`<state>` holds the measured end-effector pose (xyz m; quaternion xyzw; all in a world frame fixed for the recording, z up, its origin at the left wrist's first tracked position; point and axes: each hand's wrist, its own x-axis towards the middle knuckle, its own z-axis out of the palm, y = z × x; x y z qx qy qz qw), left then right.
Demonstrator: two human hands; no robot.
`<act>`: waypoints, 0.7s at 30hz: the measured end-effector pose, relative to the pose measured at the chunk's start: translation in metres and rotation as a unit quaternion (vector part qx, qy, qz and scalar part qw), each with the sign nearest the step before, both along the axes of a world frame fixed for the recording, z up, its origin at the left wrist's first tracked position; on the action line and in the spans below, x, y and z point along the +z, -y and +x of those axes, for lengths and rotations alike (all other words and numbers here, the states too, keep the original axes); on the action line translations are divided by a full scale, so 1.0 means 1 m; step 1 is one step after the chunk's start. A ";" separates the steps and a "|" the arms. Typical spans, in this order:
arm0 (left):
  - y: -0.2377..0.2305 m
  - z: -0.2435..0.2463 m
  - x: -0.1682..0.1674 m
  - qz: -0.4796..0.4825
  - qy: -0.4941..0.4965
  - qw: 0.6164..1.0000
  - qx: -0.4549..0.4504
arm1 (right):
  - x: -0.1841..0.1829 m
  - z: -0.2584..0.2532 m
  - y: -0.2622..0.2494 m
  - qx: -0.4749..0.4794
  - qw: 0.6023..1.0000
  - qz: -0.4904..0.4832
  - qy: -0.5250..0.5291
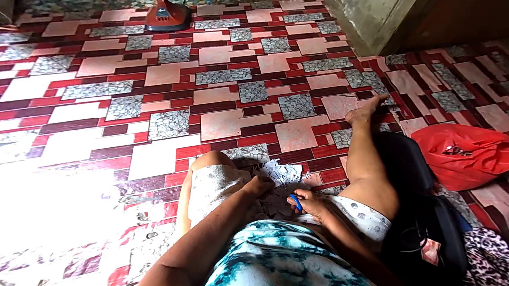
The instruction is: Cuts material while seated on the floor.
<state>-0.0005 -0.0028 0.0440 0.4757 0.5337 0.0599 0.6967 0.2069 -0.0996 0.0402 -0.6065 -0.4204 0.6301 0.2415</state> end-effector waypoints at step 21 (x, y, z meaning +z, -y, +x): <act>0.000 0.000 0.000 0.001 0.004 1.000 -0.012 | 0.001 0.001 0.000 -0.003 1.000 -0.002 0.007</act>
